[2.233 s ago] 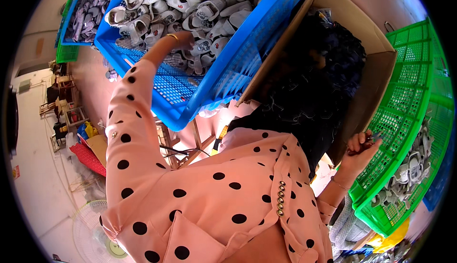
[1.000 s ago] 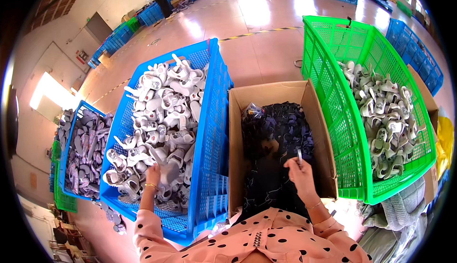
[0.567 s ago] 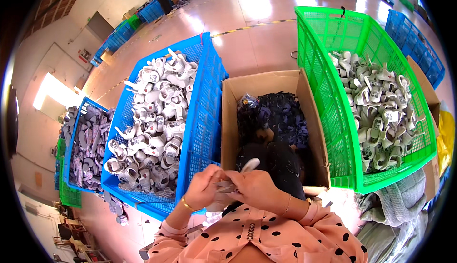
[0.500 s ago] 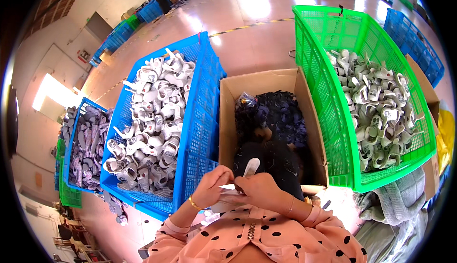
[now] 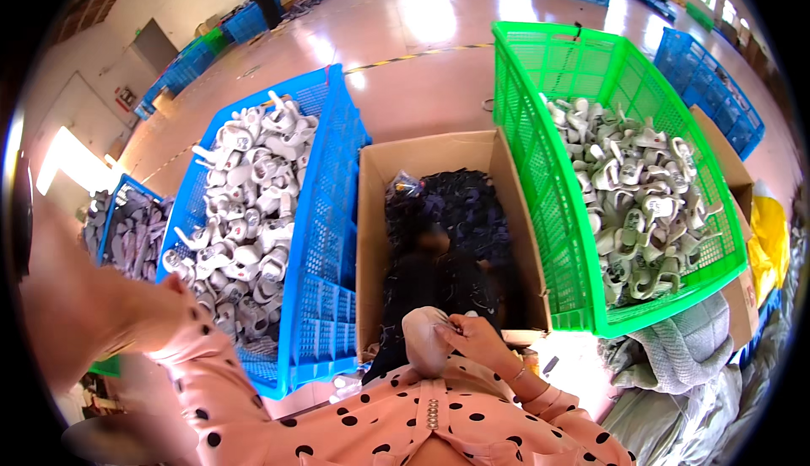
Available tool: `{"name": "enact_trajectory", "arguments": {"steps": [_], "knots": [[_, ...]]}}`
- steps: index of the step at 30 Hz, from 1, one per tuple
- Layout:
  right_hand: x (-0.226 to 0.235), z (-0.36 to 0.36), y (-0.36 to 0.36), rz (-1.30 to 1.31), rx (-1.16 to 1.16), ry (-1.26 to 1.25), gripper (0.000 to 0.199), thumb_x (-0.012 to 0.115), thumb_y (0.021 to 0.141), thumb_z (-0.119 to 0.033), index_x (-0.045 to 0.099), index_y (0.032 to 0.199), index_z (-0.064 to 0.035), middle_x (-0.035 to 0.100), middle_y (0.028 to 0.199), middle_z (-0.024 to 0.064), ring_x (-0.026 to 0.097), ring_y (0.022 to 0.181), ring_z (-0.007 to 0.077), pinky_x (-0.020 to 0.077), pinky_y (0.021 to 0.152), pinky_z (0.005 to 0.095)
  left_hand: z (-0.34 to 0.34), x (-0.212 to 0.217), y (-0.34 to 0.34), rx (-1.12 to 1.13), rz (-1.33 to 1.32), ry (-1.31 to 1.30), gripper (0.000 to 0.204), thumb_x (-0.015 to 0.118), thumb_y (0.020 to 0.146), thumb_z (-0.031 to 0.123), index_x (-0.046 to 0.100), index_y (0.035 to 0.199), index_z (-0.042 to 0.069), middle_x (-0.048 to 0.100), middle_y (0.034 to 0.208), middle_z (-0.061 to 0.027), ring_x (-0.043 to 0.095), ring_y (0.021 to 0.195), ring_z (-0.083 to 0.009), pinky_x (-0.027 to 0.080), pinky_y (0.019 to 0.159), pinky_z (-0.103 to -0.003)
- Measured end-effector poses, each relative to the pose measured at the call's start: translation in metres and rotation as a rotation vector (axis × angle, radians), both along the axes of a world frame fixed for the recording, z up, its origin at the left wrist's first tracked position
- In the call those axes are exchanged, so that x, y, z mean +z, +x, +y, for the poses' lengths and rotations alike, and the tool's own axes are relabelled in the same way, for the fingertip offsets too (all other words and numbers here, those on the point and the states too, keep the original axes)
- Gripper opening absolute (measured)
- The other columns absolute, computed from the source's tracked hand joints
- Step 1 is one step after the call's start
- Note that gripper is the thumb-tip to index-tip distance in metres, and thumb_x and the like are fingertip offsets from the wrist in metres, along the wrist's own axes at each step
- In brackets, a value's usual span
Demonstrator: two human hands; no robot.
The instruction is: The person sits on the floor and uses a small blade to trim loose threads and excess material from the edges of white fabric slippers. They handle the slippers one at a time, picking them from a blue basket, performing the trimming, and placing them into a green basket.
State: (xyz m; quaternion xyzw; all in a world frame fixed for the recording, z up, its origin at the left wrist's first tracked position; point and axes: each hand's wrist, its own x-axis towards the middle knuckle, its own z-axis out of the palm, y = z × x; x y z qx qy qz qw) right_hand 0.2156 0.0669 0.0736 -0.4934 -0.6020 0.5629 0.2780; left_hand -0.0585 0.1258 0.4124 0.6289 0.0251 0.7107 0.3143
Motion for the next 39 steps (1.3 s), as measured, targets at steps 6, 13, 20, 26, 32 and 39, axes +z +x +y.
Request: {"name": "enact_trajectory", "arguments": {"steps": [6,13,20,26,32,39], "knots": [[-0.014,-0.004,0.016,0.046,-0.098,-0.14,0.035,0.058,0.097,-0.029,0.061,0.084,0.0023,0.05,0.066,-0.0014,0.043,0.065,0.0052,0.039,0.054,0.0249,-0.021,-0.036,0.03,-0.186,0.031,0.042,0.036,0.054,0.093,0.022,0.055,0.12,-0.002,0.059,0.122,-0.0156,0.056,0.103,-0.0239,0.041,0.096,-0.035],[-0.018,-0.001,0.009,0.166,-0.036,-0.189,0.03,0.055,0.099,-0.028,0.064,0.093,-0.0004,0.053,0.07,-0.005,0.045,0.064,0.0027,0.0391,0.055,0.0201,-0.046,-0.124,0.065,-0.184,0.439,-0.292,0.036,0.054,0.092,0.023,0.057,0.118,-0.001,0.06,0.119,-0.0152,0.056,0.101,-0.0244,0.041,0.095,-0.035],[-0.004,-0.011,0.013,0.169,-0.115,-0.188,0.025,0.053,0.1,-0.023,0.063,0.099,0.0007,0.05,0.07,-0.0051,0.044,0.065,0.0026,0.039,0.055,0.0198,-0.05,-0.175,0.084,-0.319,0.654,-0.382,0.035,0.054,0.091,0.024,0.058,0.115,-0.001,0.06,0.116,-0.0147,0.055,0.099,-0.0249,0.041,0.093,-0.036],[0.002,-0.011,0.02,0.065,-0.083,-0.192,0.03,0.056,0.099,-0.028,0.062,0.097,0.0017,0.051,0.073,-0.0034,0.042,0.07,0.0046,0.0403,0.06,0.0229,-0.042,-0.171,0.083,-0.364,0.733,-0.343,0.034,0.055,0.09,0.025,0.059,0.113,0.0,0.061,0.114,-0.0143,0.055,0.098,-0.0253,0.041,0.092,-0.037],[-0.006,-0.01,0.02,0.068,-0.096,-0.117,0.032,0.056,0.099,-0.028,0.056,0.087,0.0022,0.05,0.071,-0.0012,0.041,0.068,0.005,0.0399,0.059,0.0231,-0.032,-0.183,0.09,-0.401,0.754,-0.314,0.034,0.055,0.089,0.025,0.06,0.111,0.0,0.061,0.111,-0.0139,0.055,0.097,-0.0257,0.041,0.091,-0.037],[-0.009,-0.014,0.018,0.017,-0.173,-0.121,0.03,0.062,0.094,-0.027,0.059,0.085,0.0012,0.053,0.065,0.0031,0.045,0.065,0.0055,0.041,0.057,0.0267,-0.015,-0.187,0.093,-0.419,0.785,-0.259,0.033,0.055,0.088,0.026,0.061,0.109,0.001,0.061,0.108,-0.0134,0.054,0.095,-0.0262,0.04,0.09,-0.038]]}}
